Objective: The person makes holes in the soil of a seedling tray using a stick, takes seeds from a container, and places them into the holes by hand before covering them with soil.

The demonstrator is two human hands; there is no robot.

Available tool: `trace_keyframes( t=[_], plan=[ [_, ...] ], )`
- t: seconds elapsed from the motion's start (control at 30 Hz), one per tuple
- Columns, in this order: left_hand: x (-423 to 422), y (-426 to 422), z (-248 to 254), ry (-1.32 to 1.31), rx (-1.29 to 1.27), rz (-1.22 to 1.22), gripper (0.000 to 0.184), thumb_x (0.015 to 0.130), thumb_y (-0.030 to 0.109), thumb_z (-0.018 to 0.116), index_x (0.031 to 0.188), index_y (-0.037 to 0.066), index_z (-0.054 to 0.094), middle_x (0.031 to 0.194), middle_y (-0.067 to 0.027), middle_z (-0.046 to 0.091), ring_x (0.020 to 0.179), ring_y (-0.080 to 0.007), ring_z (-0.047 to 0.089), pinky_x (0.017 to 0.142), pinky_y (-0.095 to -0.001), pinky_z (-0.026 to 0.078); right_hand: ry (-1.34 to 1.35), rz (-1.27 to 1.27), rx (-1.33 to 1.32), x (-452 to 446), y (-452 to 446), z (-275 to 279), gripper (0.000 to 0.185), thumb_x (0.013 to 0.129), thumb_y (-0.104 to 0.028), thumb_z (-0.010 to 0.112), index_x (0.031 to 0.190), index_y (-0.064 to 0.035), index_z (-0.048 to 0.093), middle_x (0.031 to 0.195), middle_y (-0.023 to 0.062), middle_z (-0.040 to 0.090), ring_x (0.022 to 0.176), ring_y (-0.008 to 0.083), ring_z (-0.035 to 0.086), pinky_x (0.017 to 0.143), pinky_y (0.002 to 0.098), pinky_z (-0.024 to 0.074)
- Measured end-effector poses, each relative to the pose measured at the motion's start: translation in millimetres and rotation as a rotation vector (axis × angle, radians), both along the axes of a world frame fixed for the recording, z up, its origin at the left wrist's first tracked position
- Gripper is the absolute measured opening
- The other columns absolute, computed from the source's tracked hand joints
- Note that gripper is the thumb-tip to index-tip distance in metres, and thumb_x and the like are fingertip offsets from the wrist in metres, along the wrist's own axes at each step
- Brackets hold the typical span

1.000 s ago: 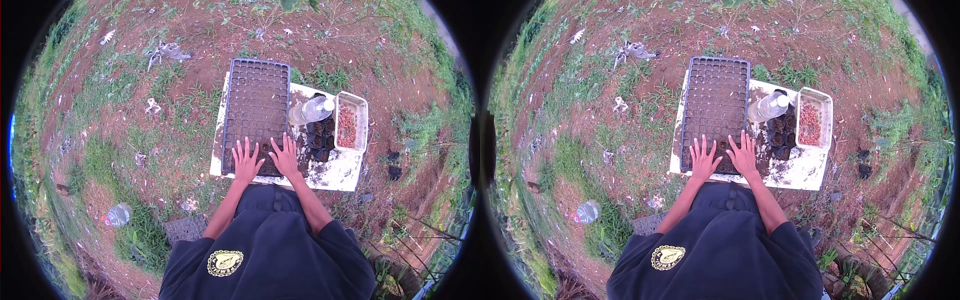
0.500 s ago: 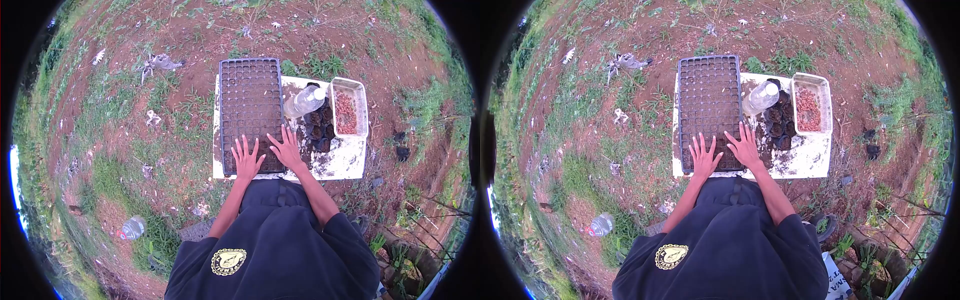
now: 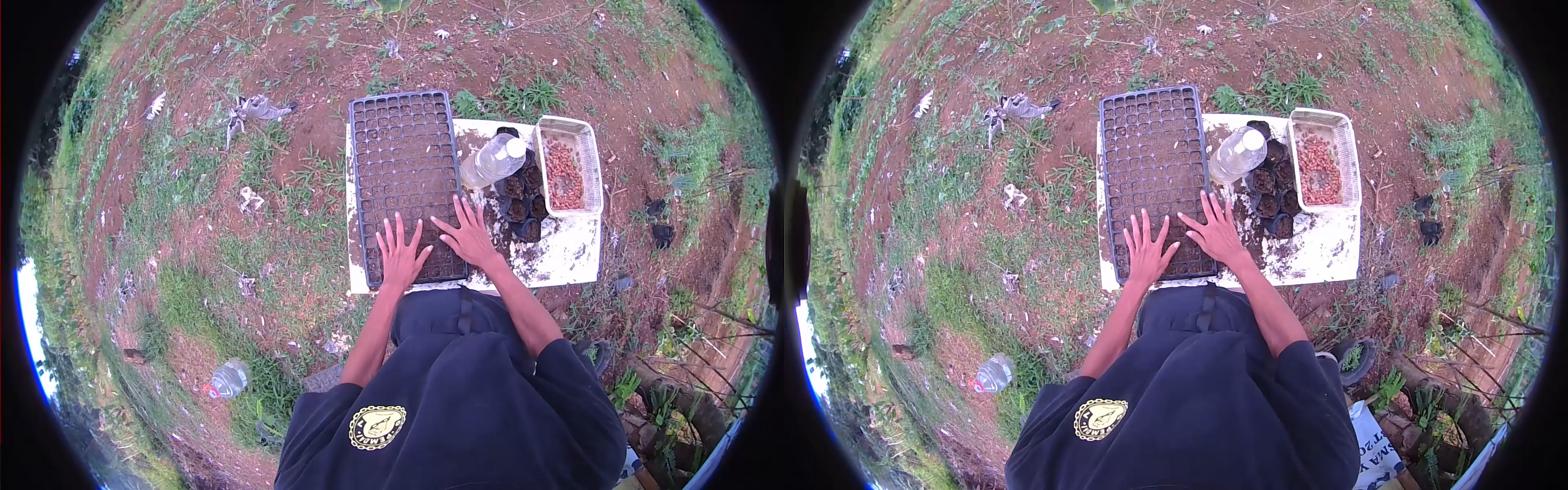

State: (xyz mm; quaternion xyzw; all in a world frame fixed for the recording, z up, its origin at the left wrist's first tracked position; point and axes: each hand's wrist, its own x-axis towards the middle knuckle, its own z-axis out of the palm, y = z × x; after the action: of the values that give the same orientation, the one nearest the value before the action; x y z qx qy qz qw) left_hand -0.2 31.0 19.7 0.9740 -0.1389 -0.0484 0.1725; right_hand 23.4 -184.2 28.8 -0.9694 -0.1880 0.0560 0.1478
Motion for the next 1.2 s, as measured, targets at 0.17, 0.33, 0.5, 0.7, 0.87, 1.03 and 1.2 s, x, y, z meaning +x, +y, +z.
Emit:
trace_keyframes(
  t=[0.17, 0.33, 0.5, 0.7, 0.87, 1.03, 1.2],
  plan=[
    [4.5, 3.0, -3.0, 0.007, 0.025, -0.053, 0.066, 0.097, 0.054, 0.051, 0.155, 0.027, 0.036, 0.165, -0.0213, 0.007, 0.151, -0.0465, 0.006, 0.117, -0.0655, 0.008, 0.007, 0.036, -0.003, 4.4, 1.2, -3.3, 0.047, 0.102, -0.045, 0.046, 0.149, -0.0419, 0.043, 0.164, 0.0224, 0.010, 0.152, 0.0407, 0.012, 0.119, 0.0624, 0.0091],
    [3.2, 13.7, 5.5, 0.007, 0.005, -0.144, 0.066, 0.097, 0.054, 0.052, 0.155, 0.028, 0.037, 0.165, -0.0209, 0.007, 0.151, -0.0462, 0.006, 0.118, -0.0643, 0.007, 0.003, 0.112, -0.006, 3.0, -8.3, 1.0, 0.048, 0.101, -0.047, 0.046, 0.149, -0.0426, 0.043, 0.164, 0.0224, 0.012, 0.152, 0.0395, 0.013, 0.119, 0.0626, 0.0074],
    [20.3, 10.1, 3.2, 0.030, -0.003, -0.081, 0.066, 0.098, 0.055, 0.050, 0.156, 0.028, 0.035, 0.166, -0.0206, 0.005, 0.151, -0.0462, 0.004, 0.118, -0.0649, 0.007, -0.010, 0.058, 0.000, 12.8, 1.0, -3.4, 0.048, 0.101, -0.047, 0.047, 0.149, -0.0435, 0.043, 0.164, 0.0225, 0.013, 0.151, 0.0392, 0.014, 0.119, 0.0635, 0.0063],
    [29.2, 9.1, -2.5, 0.027, 0.049, -0.122, 0.067, 0.098, 0.057, 0.048, 0.156, 0.028, 0.033, 0.166, -0.0204, 0.005, 0.151, -0.0456, 0.004, 0.117, -0.0661, 0.007, 0.022, 0.147, -0.015, 7.2, -2.5, 2.0, 0.047, 0.102, -0.049, 0.044, 0.148, -0.0433, 0.043, 0.164, 0.0210, 0.012, 0.152, 0.0374, 0.014, 0.119, 0.0642, 0.0036],
    [23.5, 16.2, -1.7, -0.018, 0.035, -0.218, 0.064, 0.098, 0.055, 0.049, 0.156, 0.032, 0.034, 0.165, -0.0200, 0.008, 0.151, -0.0450, 0.006, 0.117, -0.0657, 0.008, -0.005, 0.028, -0.010, -11.5, -2.8, 0.1, 0.048, 0.101, -0.047, 0.046, 0.149, -0.0411, 0.043, 0.163, 0.0242, 0.013, 0.152, 0.0400, 0.013, 0.118, 0.0657, 0.0041],
    [14.9, 21.6, 1.8, -0.054, -0.005, -0.269, 0.064, 0.098, 0.055, 0.049, 0.155, 0.033, 0.035, 0.165, -0.0212, 0.008, 0.151, -0.0449, 0.006, 0.118, -0.0644, 0.008, -0.008, -0.135, 0.008, -28.8, 10.4, 1.7, 0.050, 0.101, -0.044, 0.048, 0.150, -0.0372, 0.042, 0.162, 0.0275, 0.012, 0.151, 0.0424, 0.013, 0.117, 0.0668, 0.0053],
    [2.5, 29.8, -5.0, -0.019, 0.008, -0.105, 0.071, 0.096, 0.057, 0.050, 0.157, 0.024, 0.033, 0.165, -0.0229, 0.007, 0.151, -0.0452, 0.005, 0.118, -0.0632, 0.006, -0.033, -0.214, 0.039, -34.5, 20.7, -2.9, 0.050, 0.101, -0.043, 0.048, 0.150, -0.0375, 0.043, 0.162, 0.0286, 0.012, 0.150, 0.0442, 0.013, 0.117, 0.0671, 0.0056]
  ],
)
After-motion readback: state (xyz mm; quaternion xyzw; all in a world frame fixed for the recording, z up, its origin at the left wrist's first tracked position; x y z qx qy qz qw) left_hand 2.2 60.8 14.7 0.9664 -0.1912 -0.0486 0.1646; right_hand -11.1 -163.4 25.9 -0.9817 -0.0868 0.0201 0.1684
